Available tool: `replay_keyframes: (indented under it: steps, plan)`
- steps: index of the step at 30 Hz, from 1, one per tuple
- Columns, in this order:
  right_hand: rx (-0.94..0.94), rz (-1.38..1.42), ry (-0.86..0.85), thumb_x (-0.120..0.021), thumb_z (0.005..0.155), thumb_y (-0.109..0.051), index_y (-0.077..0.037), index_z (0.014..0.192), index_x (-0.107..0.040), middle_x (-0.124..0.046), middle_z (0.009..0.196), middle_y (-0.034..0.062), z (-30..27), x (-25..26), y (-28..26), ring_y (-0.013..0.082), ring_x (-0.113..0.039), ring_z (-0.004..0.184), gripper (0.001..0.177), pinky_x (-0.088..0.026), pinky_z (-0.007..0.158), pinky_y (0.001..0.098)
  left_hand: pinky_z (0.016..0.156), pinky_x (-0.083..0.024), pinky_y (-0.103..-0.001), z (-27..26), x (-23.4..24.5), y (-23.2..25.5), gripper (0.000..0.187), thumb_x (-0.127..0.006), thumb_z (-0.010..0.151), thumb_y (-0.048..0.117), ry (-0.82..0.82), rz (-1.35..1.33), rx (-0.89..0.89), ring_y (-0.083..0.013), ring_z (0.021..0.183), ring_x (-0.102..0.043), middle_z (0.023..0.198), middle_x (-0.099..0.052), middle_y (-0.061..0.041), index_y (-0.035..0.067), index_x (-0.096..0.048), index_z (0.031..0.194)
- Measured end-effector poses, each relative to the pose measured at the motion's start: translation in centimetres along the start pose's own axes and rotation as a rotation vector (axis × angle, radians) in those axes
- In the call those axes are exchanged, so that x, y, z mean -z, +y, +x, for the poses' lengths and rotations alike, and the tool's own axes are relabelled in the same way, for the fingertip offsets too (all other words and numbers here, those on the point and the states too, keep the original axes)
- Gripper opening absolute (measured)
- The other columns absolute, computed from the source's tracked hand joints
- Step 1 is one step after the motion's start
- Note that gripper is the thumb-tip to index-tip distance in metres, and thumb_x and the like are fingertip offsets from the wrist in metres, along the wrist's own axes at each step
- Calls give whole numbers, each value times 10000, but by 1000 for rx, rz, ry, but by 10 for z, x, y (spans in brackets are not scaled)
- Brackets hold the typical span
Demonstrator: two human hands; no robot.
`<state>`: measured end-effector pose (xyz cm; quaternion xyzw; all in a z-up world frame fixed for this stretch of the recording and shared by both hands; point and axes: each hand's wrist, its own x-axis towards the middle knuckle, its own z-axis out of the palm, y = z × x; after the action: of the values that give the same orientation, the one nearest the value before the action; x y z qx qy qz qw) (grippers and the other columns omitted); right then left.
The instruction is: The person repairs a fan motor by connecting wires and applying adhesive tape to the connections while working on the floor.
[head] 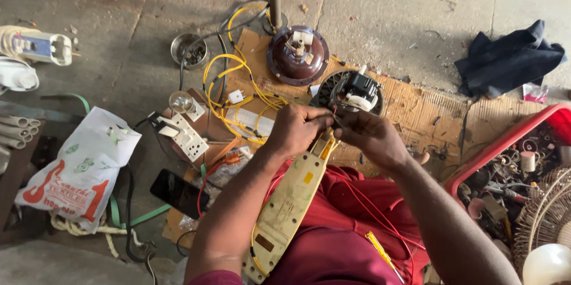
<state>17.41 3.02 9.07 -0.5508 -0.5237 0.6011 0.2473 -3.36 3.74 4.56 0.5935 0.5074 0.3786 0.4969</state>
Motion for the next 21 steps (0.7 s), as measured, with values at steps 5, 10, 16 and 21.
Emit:
replay_keyframes:
  steps: [5, 10, 16, 21]
  plan:
    - [-169, -359, 80, -820, 824, -201, -169, 1428, -644, -725, 1210, 13, -6, -6, -24, 127, -687, 1103, 629, -507, 1035, 318, 690, -571, -323, -3, -16, -2, 102, -729, 896, 100, 62, 158, -131, -219, 747, -762, 838, -773, -136, 25, -760, 956]
    - [31, 65, -77, -745, 887, -164, -39, 1363, -652, -769, 1215, 94, 9, -2, -3, 133, -706, 1090, 501, -555, 1021, 324, 700, -565, -345, 1, -25, -1, 92, -691, 941, 48, 108, 224, -220, -235, 782, -735, 864, -755, -176, -26, -712, 991]
    - [-72, -196, -29, -765, 859, -247, -117, 1359, -675, -791, 1168, 57, 2, 4, -14, 119, -729, 1034, 525, -572, 978, 303, 661, -586, -307, 5, -3, 2, 162, -716, 910, 120, -107, 81, -84, -115, 721, -734, 891, -800, -89, 55, -790, 1039]
    - [-77, -186, 2, -783, 859, -267, -141, 1280, -723, -812, 1097, 42, 10, -5, -10, 126, -744, 960, 444, -595, 917, 309, 652, -580, -291, 6, -10, -1, 122, -727, 896, 111, 15, 93, -91, -113, 705, -728, 820, -788, -76, 52, -800, 975]
